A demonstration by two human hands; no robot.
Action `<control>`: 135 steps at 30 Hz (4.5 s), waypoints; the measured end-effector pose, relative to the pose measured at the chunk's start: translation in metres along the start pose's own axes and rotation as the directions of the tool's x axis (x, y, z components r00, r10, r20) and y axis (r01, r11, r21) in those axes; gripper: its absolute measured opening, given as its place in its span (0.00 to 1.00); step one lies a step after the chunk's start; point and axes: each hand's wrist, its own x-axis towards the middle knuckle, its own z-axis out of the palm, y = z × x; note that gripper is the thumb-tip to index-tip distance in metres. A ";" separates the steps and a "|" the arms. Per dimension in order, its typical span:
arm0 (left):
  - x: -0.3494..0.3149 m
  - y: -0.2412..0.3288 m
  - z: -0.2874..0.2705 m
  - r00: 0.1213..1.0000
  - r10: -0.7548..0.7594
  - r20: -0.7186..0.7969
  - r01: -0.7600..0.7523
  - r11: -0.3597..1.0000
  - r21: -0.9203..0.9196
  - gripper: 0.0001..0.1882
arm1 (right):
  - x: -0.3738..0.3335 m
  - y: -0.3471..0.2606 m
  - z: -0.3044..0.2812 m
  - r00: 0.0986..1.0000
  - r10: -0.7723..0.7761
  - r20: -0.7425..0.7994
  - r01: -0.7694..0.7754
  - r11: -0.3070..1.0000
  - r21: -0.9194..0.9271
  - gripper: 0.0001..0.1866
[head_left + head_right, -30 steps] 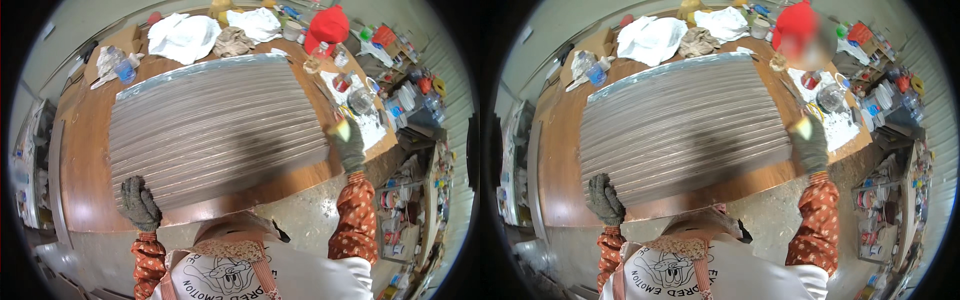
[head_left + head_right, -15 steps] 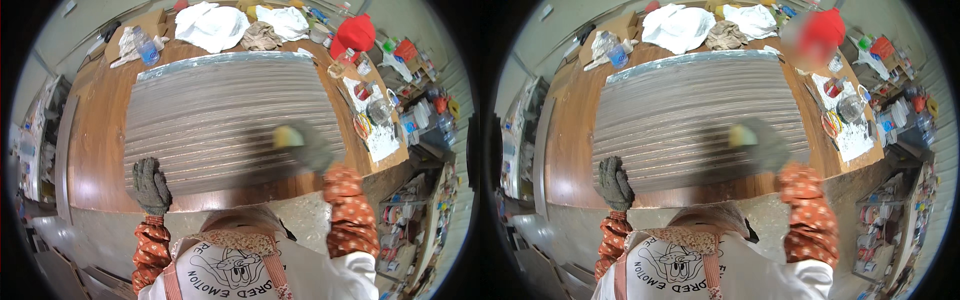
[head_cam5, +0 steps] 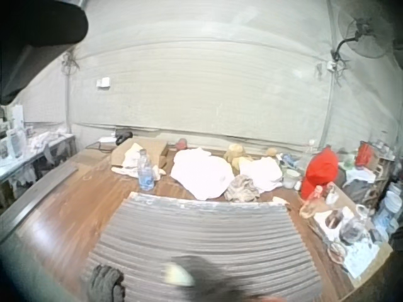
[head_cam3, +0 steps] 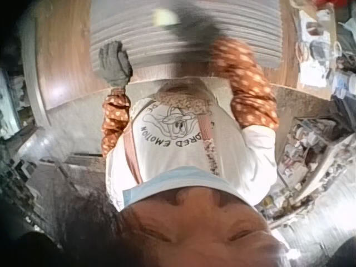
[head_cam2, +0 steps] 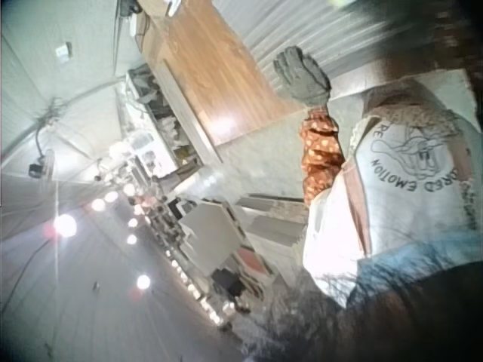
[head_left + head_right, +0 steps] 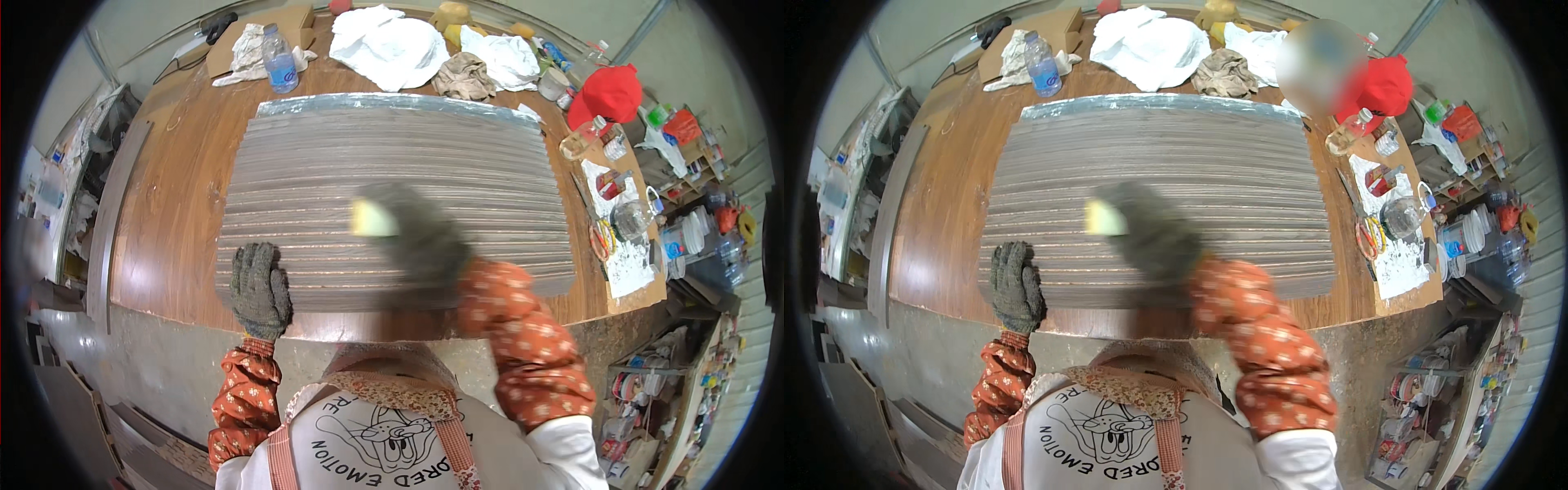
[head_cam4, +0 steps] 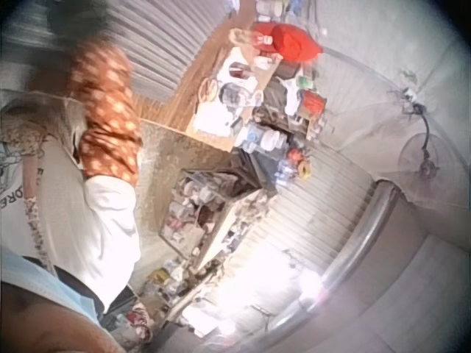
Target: The person rubs and wipes a grooved wooden panel on a workbench using a sponge and a cloth rag, repeatedly smoothing across the surface and turning the panel.
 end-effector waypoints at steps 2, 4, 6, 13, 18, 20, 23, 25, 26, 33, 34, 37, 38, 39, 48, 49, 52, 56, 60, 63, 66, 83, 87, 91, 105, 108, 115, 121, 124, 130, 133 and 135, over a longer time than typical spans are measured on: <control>-0.001 0.002 -0.001 1.000 0.014 0.010 -0.013 1.000 -0.004 0.18 | 0.021 0.006 0.048 0.990 -0.048 0.135 0.091 0.941 -0.326 0.23; -0.005 -0.001 -0.003 1.000 0.003 -0.003 -0.003 0.999 0.038 0.17 | 0.023 0.012 0.045 0.977 -0.003 0.215 0.080 0.933 -0.350 0.23; -0.002 0.001 -0.004 0.998 0.051 -0.037 -0.050 0.999 0.014 0.17 | 0.008 0.035 0.019 0.975 -0.049 0.217 0.107 0.957 -0.268 0.23; -0.005 -0.008 0.000 0.999 0.019 -0.026 -0.018 0.999 0.041 0.18 | -0.140 0.069 -0.242 0.761 0.595 -0.258 -0.585 0.460 -0.668 0.26; -0.005 -0.006 -0.001 1.000 0.019 -0.020 -0.018 0.998 0.052 0.18 | -0.205 0.078 -0.303 0.763 0.347 -0.545 -0.642 0.309 -0.702 0.25; -0.007 -0.007 -0.005 1.000 0.016 -0.013 -0.016 0.999 0.047 0.18 | -0.150 0.066 -0.239 0.858 0.229 -0.461 -0.511 0.479 -0.714 0.27; 0.001 0.000 0.000 1.000 0.022 -0.002 -0.022 1.000 -0.010 0.18 | -0.093 0.031 -0.141 0.930 0.284 -0.234 -0.367 0.674 -0.641 0.29; 0.000 0.003 -0.001 1.000 0.017 0.001 -0.017 1.000 -0.009 0.18 | -0.070 0.023 -0.098 0.991 0.129 -0.046 -0.135 0.885 -0.446 0.30; 0.001 0.003 0.000 1.000 0.028 0.002 -0.028 0.999 -0.015 0.18 | -0.067 0.020 -0.084 0.998 0.067 0.005 -0.056 0.872 -0.487 0.29; -0.012 -0.010 -0.010 0.997 -0.065 -0.029 0.066 0.998 0.021 0.16 | -0.129 0.022 -0.201 0.520 0.816 -0.252 -0.854 0.493 -0.165 0.24; -0.003 -0.003 -0.009 0.998 -0.054 -0.019 0.055 0.998 0.036 0.16 | -0.163 0.049 -0.235 0.468 0.792 -0.392 -0.863 0.504 -0.013 0.26; 0.010 0.002 -0.007 0.998 -0.060 -0.002 0.060 0.997 0.051 0.16 | -0.202 0.098 -0.290 0.823 0.354 -0.444 -0.568 0.495 -0.658 0.33; 0.006 0.001 -0.011 0.999 -0.048 0.017 0.048 0.999 0.020 0.17 | -0.172 0.082 -0.269 0.844 0.340 -0.414 -0.535 0.495 -0.684 0.33; 0.002 -0.001 -0.014 0.997 -0.076 0.019 0.075 0.996 0.054 0.17 | -0.125 0.057 -0.229 0.835 0.416 -0.361 -0.550 0.637 -0.540 0.34; -0.001 -0.002 -0.004 0.998 0.004 -0.065 -0.003 1.000 0.014 0.18 | 0.053 0.012 0.047 0.960 0.085 0.266 0.013 0.938 -0.346 0.25; 0.000 -0.002 -0.003 0.998 0.004 -0.061 -0.004 1.000 0.009 0.18 | 0.054 0.018 0.043 0.951 0.064 0.302 0.035 0.950 -0.311 0.25; -0.004 -0.008 -0.005 0.999 -0.015 -0.044 0.014 1.000 -0.011 0.17 | 0.035 0.033 -0.004 0.918 0.165 0.361 -0.032 0.937 -0.349 0.26; -0.005 -0.012 -0.005 0.998 -0.023 -0.050 0.022 0.999 -0.029 0.19 | -0.048 0.055 -0.140 0.865 0.495 0.080 -0.376 0.745 -0.551 0.27; -0.006 -0.010 -0.004 0.992 -0.118 -0.048 0.111 0.986 -0.123 0.25 | -0.137 0.100 -0.270 0.743 0.578 -0.338 -0.601 0.355 -0.716 0.34; 0.017 0.002 -0.011 0.994 -0.104 -0.030 0.105 0.993 0.050 0.29 | -0.151 0.115 -0.288 0.714 0.523 -0.466 -0.676 0.340 -0.654 0.36; 0.070 0.000 -0.016 0.994 0.003 0.107 -0.016 0.992 0.127 0.31 | -0.073 0.065 -0.191 0.878 0.368 -0.305 -0.475 0.608 -0.636 0.31; 0.127 -0.021 0.070 0.937 -0.088 0.339 0.025 0.983 0.184 0.29 | -0.086 0.119 -0.231 0.780 0.558 -0.284 -0.622 0.644 -0.445 0.29; 0.136 -0.010 0.069 0.919 -0.091 0.385 0.023 0.984 0.179 0.30 | -0.122 0.148 -0.289 0.710 0.357 -0.607 -0.702 0.286 -0.653 0.26; 0.130 -0.013 0.066 0.911 -0.122 0.394 0.051 0.981 0.186 0.30 | -0.039 0.077 -0.160 0.845 0.428 -0.321 -0.530 0.752 -0.392 0.27; 0.127 -0.017 0.068 0.899 -0.106 0.424 0.018 0.978 0.207 0.30 | -0.118 0.102 -0.257 0.845 0.487 -0.222 -0.527 0.683 -0.506 0.29; 0.129 -0.011 0.069 0.893 -0.125 0.433 0.037 0.978 0.205 0.30 | -0.139 0.116 -0.315 0.494 0.698 -0.519 -0.819 0.171 -0.548 0.29; 0.128 -0.013 0.069 0.898 -0.121 0.423 0.041 0.980 0.193 0.31 | -0.034 0.107 -0.172 0.968 0.170 -0.184 -0.230 0.891 -0.391 0.28; 0.123 -0.018 0.071 0.903 -0.100 0.418 0.028 0.984 0.176 0.31 | 0.058 0.074 -0.069 0.863 0.400 0.308 -0.222 0.849 -0.480 0.29; 0.122 -0.024 0.070 0.910 -0.085 0.406 0.000 0.979 0.204 0.31 | 0.040 0.104 -0.092 0.886 0.359 0.293 -0.195 0.862 -0.467 0.27; 0.124 -0.020 0.067 0.915 -0.086 0.395 0.004 0.979 0.205 0.31 | -0.071 0.142 -0.263 0.861 0.490 -0.140 -0.494 0.737 -0.461 0.27; 0.128 -0.013 0.071 0.907 -0.097 0.411 0.024 0.984 0.179 0.31 | -0.106 0.170 -0.335 0.765 0.585 -0.270 -0.554 0.384 -0.738 0.27; 0.129 -0.015 0.072 0.904 -0.112 0.413 0.039 0.983 0.182 0.31 | -0.103 0.168 -0.341 0.733 0.568 -0.373 -0.626 0.352 -0.695 0.25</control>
